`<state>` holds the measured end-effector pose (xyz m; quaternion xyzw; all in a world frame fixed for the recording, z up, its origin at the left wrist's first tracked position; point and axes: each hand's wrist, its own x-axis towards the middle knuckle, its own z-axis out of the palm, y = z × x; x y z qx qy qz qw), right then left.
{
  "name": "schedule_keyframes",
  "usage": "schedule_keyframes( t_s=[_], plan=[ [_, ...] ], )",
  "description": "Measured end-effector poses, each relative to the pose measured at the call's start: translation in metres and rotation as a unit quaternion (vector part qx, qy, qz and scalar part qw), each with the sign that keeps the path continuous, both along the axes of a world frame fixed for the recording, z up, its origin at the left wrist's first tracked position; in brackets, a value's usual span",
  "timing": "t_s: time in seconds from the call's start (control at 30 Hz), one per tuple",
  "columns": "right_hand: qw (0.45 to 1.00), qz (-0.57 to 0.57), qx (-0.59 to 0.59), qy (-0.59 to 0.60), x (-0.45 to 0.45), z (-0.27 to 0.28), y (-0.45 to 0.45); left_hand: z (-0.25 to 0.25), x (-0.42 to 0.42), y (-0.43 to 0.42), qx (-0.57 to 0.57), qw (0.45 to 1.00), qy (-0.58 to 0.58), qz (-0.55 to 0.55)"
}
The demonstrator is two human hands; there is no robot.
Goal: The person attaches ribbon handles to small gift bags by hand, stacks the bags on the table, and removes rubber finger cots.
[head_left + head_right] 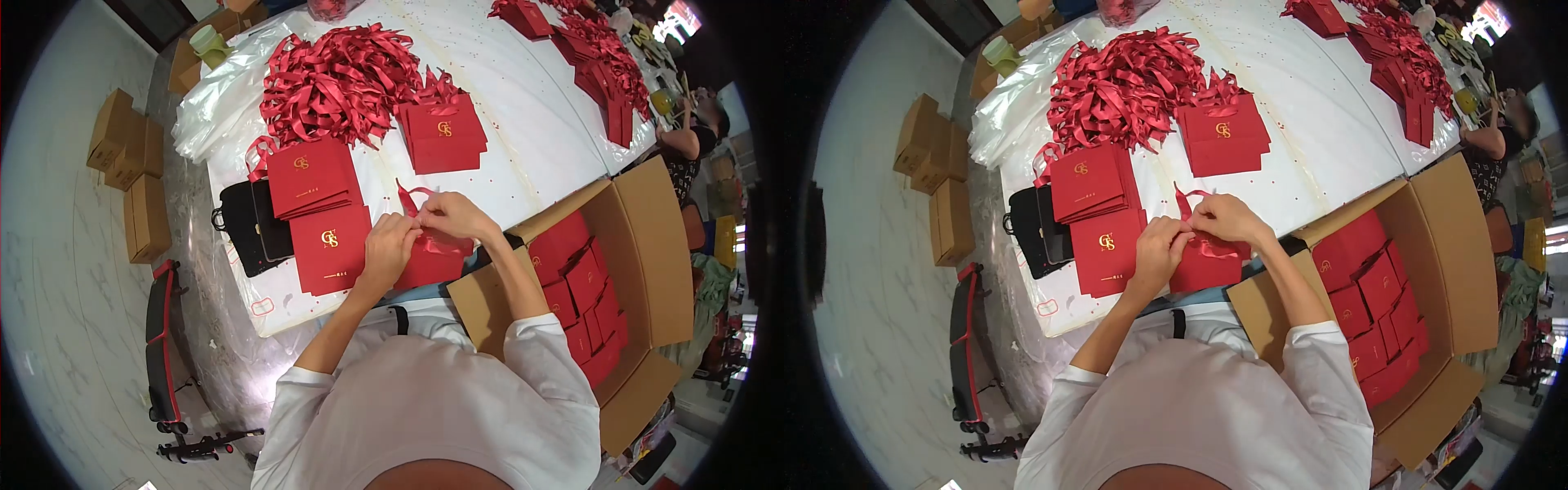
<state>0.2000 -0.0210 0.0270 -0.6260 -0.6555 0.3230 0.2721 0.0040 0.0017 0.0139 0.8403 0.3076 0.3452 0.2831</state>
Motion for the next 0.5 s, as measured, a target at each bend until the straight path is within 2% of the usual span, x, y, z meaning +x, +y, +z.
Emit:
schedule_keyframes(
  t_s=[0.07,0.23,0.3,0.4,0.47,0.5],
  plan=[
    [0.987,0.056,-0.076,0.133,0.006,-0.012,0.006,0.001,0.0,-0.001,0.018,1.0,-0.005,-0.002],
    [0.975,0.007,-0.111,0.19,-0.002,-0.034,0.008,-0.001,0.001,0.0,0.044,0.999,-0.011,-0.007],
    [0.97,-0.018,-0.11,0.217,-0.009,-0.039,0.01,-0.001,0.001,0.001,0.017,0.999,-0.024,0.015],
    [0.972,-0.18,0.009,0.148,-0.018,-0.042,0.017,-0.002,0.003,0.0,-0.006,1.0,0.007,0.025],
    [0.963,-0.24,0.02,0.122,-0.01,-0.04,0.021,-0.008,0.003,0.001,-0.011,0.999,0.009,0.032],
    [0.967,-0.216,0.085,0.104,-0.001,-0.051,0.022,-0.012,0.003,0.003,-0.016,0.999,0.012,0.04]
  ],
)
